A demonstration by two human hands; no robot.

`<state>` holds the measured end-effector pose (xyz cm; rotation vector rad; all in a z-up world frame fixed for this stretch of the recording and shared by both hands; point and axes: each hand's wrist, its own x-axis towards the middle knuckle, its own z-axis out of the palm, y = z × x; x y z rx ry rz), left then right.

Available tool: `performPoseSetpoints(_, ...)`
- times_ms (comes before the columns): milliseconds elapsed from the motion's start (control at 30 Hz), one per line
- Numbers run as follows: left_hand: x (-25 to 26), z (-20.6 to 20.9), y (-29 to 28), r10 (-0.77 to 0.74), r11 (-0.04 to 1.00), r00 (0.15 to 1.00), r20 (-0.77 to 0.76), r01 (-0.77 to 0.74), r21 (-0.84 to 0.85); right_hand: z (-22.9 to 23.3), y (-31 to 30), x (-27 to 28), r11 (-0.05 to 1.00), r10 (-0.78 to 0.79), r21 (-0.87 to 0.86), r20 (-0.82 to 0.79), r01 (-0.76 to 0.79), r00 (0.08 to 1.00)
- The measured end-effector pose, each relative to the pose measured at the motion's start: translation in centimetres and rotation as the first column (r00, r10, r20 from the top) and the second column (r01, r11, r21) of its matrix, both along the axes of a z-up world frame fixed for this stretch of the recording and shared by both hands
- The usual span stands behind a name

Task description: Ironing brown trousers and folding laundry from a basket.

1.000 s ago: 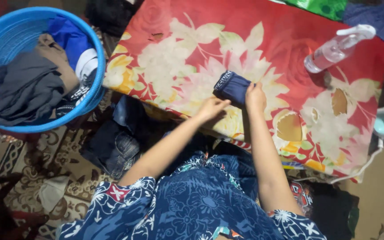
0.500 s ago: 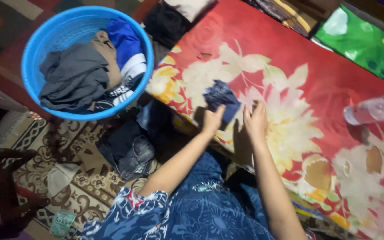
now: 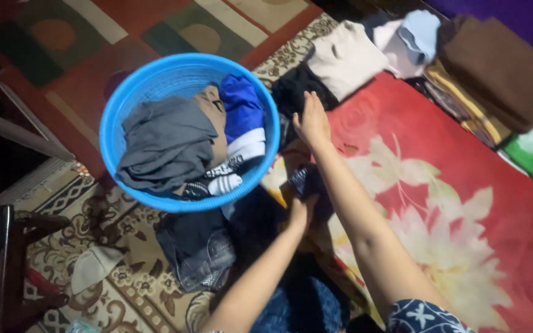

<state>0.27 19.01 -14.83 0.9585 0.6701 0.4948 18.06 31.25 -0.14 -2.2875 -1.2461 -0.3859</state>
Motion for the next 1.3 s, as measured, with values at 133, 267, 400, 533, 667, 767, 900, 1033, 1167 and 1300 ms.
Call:
performPoseSetpoints(133,-0.5,1.1,-0.5,0.038,0.989,0.981,-0.193,-0.065,-0.134,-0.2,2.7,1.6,0.983,-0.037,-0.178,0.025,0.041,0.999)
performPoseSetpoints(267,-0.8,0.9,-0.8,0.007,0.986,0.999,-0.051,-0.016,-0.167,0.3,2.7,2.5,0.933,-0.11,-0.345,0.012,0.107,0.994)
performPoseSetpoints(400,-1.2,1.1,-0.8,0.0,1.0,0.976,0.216,0.001,-0.004,0.2,3.0,3.6,0.914,-0.11,-0.395,-0.031,0.089,0.993)
performPoseSetpoints(533,-1.2,0.2,-1.3,0.005,0.984,0.974,0.228,0.036,-0.177,-4.7,2.9,8.1,0.94,-0.109,-0.325,0.002,0.104,0.994)
performPoseSetpoints(667,-1.5,1.9,-0.9,0.001,0.987,0.988,0.155,0.024,-0.159,-2.5,3.2,9.6,0.963,-0.112,-0.248,-0.025,0.103,0.993)
performPoseSetpoints(767,-2.0,4.5,-0.1,0.007,0.997,0.98,0.201,0.009,-0.078,0.2,3.7,10.7,0.978,-0.109,-0.193,-0.118,0.085,0.987)
performPoseSetpoints(900,-1.8,2.4,-0.7,-0.003,0.995,0.989,0.148,0.017,-0.095,2.3,4.0,13.4,0.993,-0.063,-0.108,-0.233,0.038,0.97)
performPoseSetpoints(1033,-1.8,2.2,-0.8,-0.012,0.989,0.994,0.106,0.028,-0.142,6.8,1.3,13.1,0.988,-0.129,-0.142,-0.579,0.056,0.805)
performPoseSetpoints(1167,-1.9,4.1,0.0,-0.023,0.976,1.0,0.016,0.026,-0.215,12.7,-4.0,9.0,0.992,-0.114,-0.07,-0.842,0.103,0.528)
performPoseSetpoints(1300,-1.6,4.2,0.3,0.006,0.97,0.994,0.111,0.021,-0.243,19.7,-9.6,2.9,0.952,-0.298,-0.208,-0.799,0.224,0.522)
